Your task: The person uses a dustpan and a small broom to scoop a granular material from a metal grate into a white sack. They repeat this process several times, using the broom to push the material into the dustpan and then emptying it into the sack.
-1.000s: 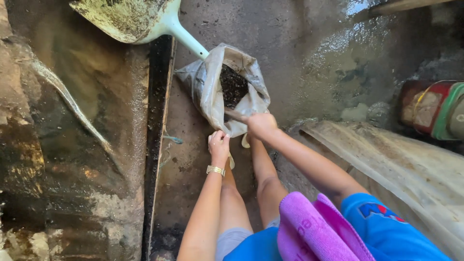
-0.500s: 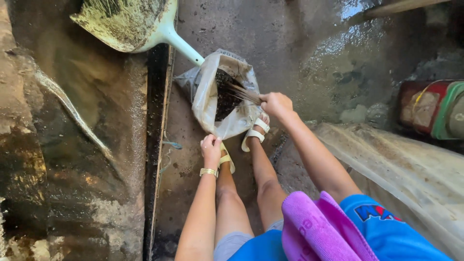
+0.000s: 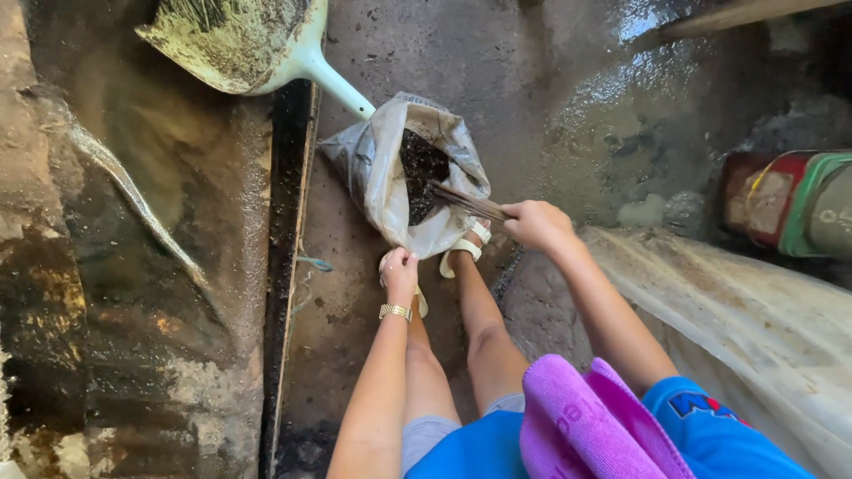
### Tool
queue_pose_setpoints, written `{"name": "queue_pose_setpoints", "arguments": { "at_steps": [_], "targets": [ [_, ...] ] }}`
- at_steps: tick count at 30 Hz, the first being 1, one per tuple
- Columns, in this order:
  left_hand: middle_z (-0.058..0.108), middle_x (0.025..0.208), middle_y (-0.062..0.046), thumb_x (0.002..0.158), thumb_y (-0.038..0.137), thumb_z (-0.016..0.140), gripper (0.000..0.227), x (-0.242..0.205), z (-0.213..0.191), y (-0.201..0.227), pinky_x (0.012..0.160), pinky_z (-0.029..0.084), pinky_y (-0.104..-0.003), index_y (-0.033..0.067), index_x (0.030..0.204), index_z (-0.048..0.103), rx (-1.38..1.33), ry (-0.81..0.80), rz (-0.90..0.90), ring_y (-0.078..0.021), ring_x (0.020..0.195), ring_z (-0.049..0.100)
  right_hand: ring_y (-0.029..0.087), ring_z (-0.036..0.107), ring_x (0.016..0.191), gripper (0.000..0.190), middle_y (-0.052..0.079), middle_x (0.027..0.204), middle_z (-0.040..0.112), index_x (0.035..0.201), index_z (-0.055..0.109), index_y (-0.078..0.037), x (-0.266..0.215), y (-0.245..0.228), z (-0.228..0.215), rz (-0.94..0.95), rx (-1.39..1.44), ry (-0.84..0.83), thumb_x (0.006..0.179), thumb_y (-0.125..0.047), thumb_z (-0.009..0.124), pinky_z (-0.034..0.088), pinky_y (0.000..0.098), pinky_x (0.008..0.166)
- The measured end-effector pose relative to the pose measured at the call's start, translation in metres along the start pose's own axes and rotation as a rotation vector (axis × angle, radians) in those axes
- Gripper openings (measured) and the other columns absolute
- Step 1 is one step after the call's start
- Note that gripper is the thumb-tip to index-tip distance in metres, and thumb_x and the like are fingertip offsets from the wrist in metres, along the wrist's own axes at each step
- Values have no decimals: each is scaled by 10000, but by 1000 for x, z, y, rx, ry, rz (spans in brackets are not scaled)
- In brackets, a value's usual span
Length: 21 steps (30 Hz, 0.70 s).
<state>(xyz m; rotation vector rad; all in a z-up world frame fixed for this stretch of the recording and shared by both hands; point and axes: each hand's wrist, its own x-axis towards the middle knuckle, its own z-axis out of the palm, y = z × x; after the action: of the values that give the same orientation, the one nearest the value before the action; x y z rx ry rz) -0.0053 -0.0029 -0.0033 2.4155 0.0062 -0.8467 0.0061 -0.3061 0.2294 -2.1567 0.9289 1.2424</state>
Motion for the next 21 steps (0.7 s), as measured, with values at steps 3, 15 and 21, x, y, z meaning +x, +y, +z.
{"name": "queue_pose_setpoints", "arguments": {
  "at_steps": [3, 15, 21],
  "targets": [
    [642, 859, -30, 862, 359, 724, 201, 9, 5, 7, 878, 541, -446, 183, 824, 634, 9, 60, 94, -307, 942, 631, 411, 645, 1215, 455, 150, 1263, 728, 1347, 678, -327, -22, 28, -16, 50, 190, 62, 905, -301, 573, 517, 536, 1013],
    [660, 849, 36, 832, 516, 695, 262, 14, -7, 4, 905, 511, -382, 256, 821, 662, 1, 12, -139, -241, 950, 628, 384, 698, 1137, 366, 160, 1145, 757, 1181, 756, -355, 58, -32, 77, -139, -39, 8, 893, -353, 530, 560, 478, 978],
    [703, 809, -51, 824, 517, 719, 343, 29, -5, 15, 905, 503, -412, 176, 816, 698, -28, 63, -174, -317, 921, 670, 408, 673, 1169, 418, 210, 1216, 717, 1273, 713, -397, 42, -18, 86, -88, 58, -29, 895, -370, 538, 541, 522, 996]
  ]
}}
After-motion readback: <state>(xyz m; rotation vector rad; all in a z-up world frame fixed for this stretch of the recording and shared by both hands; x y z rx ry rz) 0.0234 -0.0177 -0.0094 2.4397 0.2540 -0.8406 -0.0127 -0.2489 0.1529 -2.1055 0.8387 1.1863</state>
